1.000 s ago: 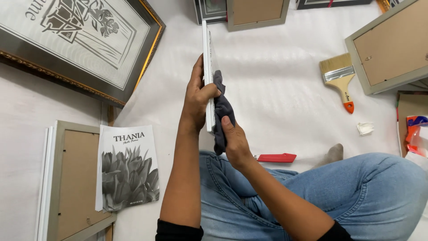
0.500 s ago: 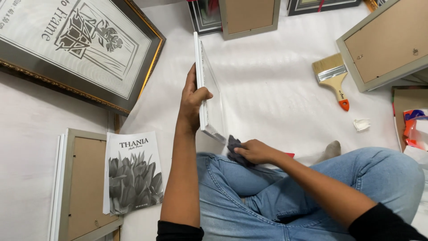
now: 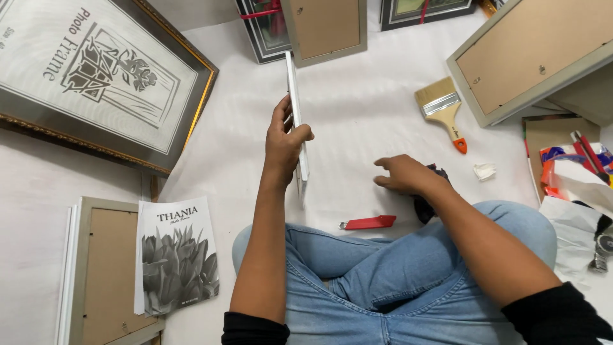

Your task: Assembling a picture frame by cleaning the glass, inserting the artwork, and securing the backing board.

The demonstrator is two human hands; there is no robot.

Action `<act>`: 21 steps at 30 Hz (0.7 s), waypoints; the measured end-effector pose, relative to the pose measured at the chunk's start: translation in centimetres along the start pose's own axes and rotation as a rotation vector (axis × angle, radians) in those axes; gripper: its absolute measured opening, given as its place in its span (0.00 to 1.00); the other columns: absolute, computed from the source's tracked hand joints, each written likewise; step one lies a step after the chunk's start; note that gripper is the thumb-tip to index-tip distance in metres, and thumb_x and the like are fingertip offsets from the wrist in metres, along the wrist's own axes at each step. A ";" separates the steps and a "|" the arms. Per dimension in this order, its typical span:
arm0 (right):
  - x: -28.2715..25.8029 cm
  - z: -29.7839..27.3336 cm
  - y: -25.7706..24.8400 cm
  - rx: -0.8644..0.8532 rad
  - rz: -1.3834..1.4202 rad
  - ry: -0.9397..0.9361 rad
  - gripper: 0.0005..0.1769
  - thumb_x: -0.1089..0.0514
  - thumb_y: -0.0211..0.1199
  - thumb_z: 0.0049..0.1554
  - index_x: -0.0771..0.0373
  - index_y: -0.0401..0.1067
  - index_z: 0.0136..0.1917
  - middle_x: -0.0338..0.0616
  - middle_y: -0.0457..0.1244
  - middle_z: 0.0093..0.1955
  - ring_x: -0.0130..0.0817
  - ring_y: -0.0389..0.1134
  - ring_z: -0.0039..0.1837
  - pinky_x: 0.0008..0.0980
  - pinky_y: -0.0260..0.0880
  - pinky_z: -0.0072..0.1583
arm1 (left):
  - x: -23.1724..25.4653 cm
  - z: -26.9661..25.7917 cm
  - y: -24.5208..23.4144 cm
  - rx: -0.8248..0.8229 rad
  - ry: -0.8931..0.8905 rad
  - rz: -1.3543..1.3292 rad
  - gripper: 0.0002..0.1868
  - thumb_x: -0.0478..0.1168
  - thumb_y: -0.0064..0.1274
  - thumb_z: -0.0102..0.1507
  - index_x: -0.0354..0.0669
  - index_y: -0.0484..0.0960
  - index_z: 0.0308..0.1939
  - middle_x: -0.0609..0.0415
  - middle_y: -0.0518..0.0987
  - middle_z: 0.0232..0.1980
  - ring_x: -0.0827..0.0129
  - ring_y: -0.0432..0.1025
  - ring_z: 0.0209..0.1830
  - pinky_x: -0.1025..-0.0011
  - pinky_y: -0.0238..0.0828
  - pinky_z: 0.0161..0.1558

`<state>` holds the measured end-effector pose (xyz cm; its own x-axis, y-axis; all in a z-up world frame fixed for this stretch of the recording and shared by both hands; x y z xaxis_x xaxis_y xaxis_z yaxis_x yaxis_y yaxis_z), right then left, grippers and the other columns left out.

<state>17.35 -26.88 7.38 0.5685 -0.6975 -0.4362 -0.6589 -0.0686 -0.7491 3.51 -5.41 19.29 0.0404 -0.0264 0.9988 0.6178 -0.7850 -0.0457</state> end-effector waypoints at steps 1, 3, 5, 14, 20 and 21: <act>-0.7 -0.2 -0.4 0.000 0.009 0.004 0.33 0.48 0.59 0.58 0.64 0.67 0.74 0.65 0.67 0.66 0.63 0.67 0.69 0.62 0.67 0.66 | -0.5 0.1 0.6 -0.007 -0.003 0.005 0.51 0.37 0.53 0.48 0.45 0.59 0.78 0.32 0.60 0.77 0.26 0.53 0.76 0.36 0.48 0.71; -2.2 -0.6 -1.7 0.109 0.334 -0.112 0.33 0.43 0.61 0.59 0.64 0.70 0.70 0.63 0.69 0.63 0.58 0.72 0.63 0.52 0.72 0.62 | -1.4 0.4 1.6 0.038 0.002 0.083 0.49 0.38 0.55 0.47 0.44 0.64 0.75 0.35 0.66 0.74 0.30 0.58 0.74 0.36 0.51 0.70; -2.2 -0.3 -1.7 0.167 0.446 -0.144 0.30 0.43 0.61 0.59 0.62 0.72 0.68 0.58 0.70 0.60 0.54 0.73 0.59 0.47 0.73 0.59 | -1.1 -0.3 2.6 0.031 0.014 0.105 0.48 0.37 0.55 0.47 0.43 0.66 0.74 0.36 0.68 0.72 0.31 0.59 0.74 0.36 0.52 0.70; -0.9 -0.8 -5.1 0.376 0.926 -0.258 0.47 0.39 0.69 0.58 0.60 0.54 0.80 0.71 0.54 0.75 0.68 0.63 0.68 0.54 0.70 0.62 | 0.9 -7.3 3.7 -0.194 0.056 0.103 0.50 0.33 0.52 0.41 0.42 0.70 0.72 0.36 0.71 0.71 0.37 0.58 0.76 0.29 0.51 0.66; -2.0 -3.3 -7.0 0.261 0.980 -0.476 0.48 0.41 0.73 0.55 0.50 0.54 0.81 0.71 0.38 0.83 0.77 0.42 0.80 0.70 0.51 0.73 | 2.1 -10.4 2.7 -0.487 0.069 0.079 0.48 0.29 0.53 0.39 0.36 0.73 0.69 0.33 0.69 0.73 0.35 0.55 0.77 0.28 0.48 0.66; -2.5 -4.0 -7.3 0.214 0.966 -0.510 0.41 0.43 0.69 0.57 0.57 0.60 0.78 0.75 0.37 0.83 0.81 0.39 0.80 0.73 0.48 0.74 | 2.1 -10.6 2.6 -0.526 0.060 0.085 0.48 0.30 0.55 0.39 0.35 0.73 0.68 0.34 0.70 0.73 0.35 0.56 0.77 0.29 0.49 0.66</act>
<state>18.71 -27.49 15.94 0.0306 -0.0132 -0.9994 -0.8633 0.5036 -0.0331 -3.17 -14.06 21.45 0.0190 -0.1268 0.9917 0.1370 -0.9822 -0.1282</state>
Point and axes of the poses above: each hand's wrist, its own z-axis towards the middle knuckle, its own y-axis out of the palm, x = y × z, the point moved 3 cm from there along z, towards the middle knuckle
